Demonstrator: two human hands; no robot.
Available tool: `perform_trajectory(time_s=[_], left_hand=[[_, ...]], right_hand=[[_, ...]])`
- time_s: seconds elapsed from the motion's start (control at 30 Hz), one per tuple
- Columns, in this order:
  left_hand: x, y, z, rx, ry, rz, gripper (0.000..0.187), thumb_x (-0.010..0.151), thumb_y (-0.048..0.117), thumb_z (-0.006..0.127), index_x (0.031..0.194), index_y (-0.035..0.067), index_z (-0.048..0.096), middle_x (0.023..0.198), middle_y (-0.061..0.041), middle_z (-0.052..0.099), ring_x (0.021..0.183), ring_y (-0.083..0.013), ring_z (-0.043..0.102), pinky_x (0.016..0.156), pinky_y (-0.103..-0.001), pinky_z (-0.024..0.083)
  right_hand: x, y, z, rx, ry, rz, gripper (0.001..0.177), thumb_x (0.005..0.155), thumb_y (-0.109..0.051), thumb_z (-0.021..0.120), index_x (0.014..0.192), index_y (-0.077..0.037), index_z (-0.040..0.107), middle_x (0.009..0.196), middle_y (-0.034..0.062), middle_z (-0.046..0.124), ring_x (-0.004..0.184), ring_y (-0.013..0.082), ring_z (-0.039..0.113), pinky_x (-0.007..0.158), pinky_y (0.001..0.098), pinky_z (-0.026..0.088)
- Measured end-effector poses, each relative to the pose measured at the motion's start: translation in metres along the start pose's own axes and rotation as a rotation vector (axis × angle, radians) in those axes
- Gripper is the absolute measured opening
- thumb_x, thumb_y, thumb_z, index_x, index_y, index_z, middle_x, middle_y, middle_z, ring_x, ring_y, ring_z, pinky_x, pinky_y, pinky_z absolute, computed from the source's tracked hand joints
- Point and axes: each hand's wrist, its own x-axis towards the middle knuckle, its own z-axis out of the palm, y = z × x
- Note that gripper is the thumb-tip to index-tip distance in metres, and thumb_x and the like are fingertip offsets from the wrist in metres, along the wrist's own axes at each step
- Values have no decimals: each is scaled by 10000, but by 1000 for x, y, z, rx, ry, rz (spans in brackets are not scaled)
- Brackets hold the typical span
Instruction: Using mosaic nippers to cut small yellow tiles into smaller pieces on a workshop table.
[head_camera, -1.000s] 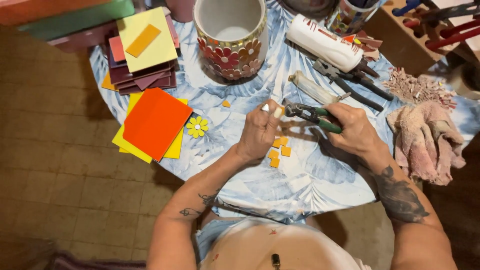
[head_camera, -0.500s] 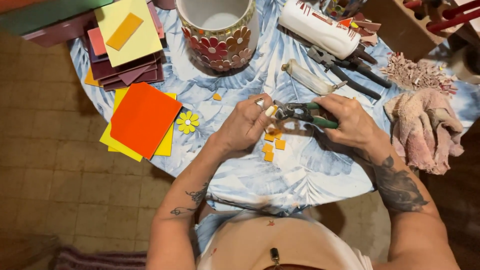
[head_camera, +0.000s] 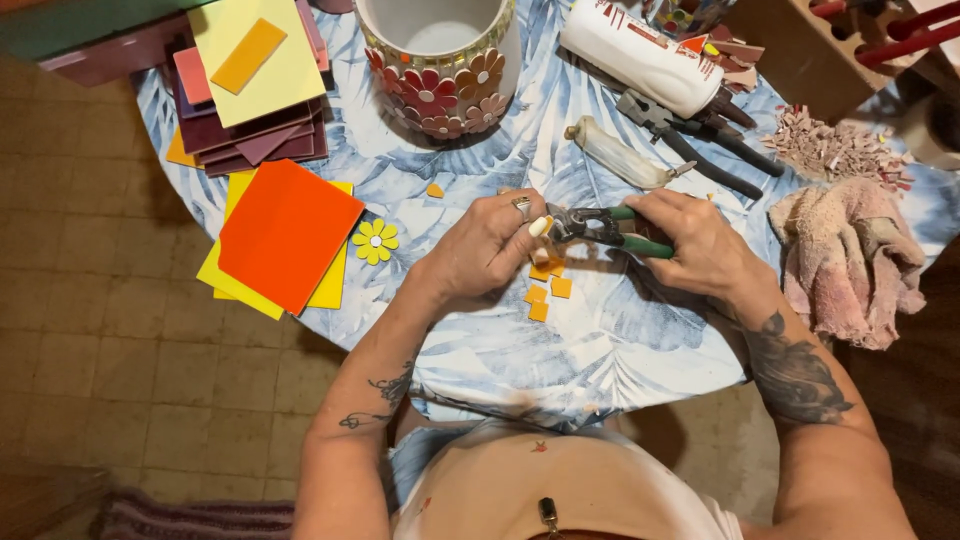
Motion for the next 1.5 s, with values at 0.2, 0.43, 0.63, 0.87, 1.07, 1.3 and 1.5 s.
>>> perform_trajectory(time_s=[0.2, 0.43, 0.63, 0.87, 1.07, 1.3, 1.5], left_hand=[[0, -5, 0, 5, -22, 12, 256, 883, 164, 364, 694, 58, 499, 576, -71, 469, 543, -212, 497, 559, -298, 454], [0, -3, 1, -17, -19, 7, 272, 888, 165, 345, 688, 62, 499, 572, -65, 467, 550, -195, 493, 571, -288, 449], [-1, 8, 5, -90, 139, -38, 229, 849, 160, 430, 656, 63, 507, 627, -67, 515, 535, -143, 497, 487, -251, 427], [-14, 19, -1, -587, 348, -584, 135, 839, 49, 443, 955, 24, 378, 861, -187, 605, 706, -179, 622, 544, -214, 523], [-26, 11, -7, -757, 361, -634, 328, 894, 42, 266, 1165, -100, 382, 1114, -312, 481, 1043, -349, 488, 847, -393, 444], [-33, -3, -13, -740, 300, -548, 353, 870, 33, 279, 1188, -97, 357, 1168, -323, 429, 1093, -406, 430, 896, -473, 399], [-32, -4, -13, -756, 291, -532, 354, 838, 0, 295, 1170, -99, 365, 1156, -323, 433, 1093, -421, 429, 903, -471, 402]], right_hand=[[0, -3, -1, -2, -6, -1, 280, 720, -139, 598, 965, -6, 574, 739, 179, 562, 687, 377, 578, 583, 409, 463], [0, 2, 2, 8, -4, 2, 258, 730, -146, 595, 947, -9, 582, 726, 169, 565, 670, 363, 581, 577, 399, 467], [-4, -12, -8, -25, 89, -23, 324, 644, -118, 636, 950, -27, 582, 700, 134, 538, 643, 326, 570, 569, 374, 461], [-39, -16, -12, -112, 192, 121, 472, 578, -92, 634, 1039, -12, 570, 764, 145, 526, 686, 325, 560, 603, 382, 455], [-45, -36, 12, -82, 377, 242, 331, 704, -68, 618, 1021, 13, 565, 741, 153, 502, 642, 321, 514, 601, 381, 417], [-46, -29, 25, -88, 444, 296, 301, 731, -60, 618, 1016, 25, 573, 739, 135, 496, 629, 287, 491, 609, 353, 403], [-39, -37, 28, -105, 426, 294, 314, 713, -29, 612, 1016, 36, 561, 769, 157, 515, 665, 323, 518, 631, 387, 413]])
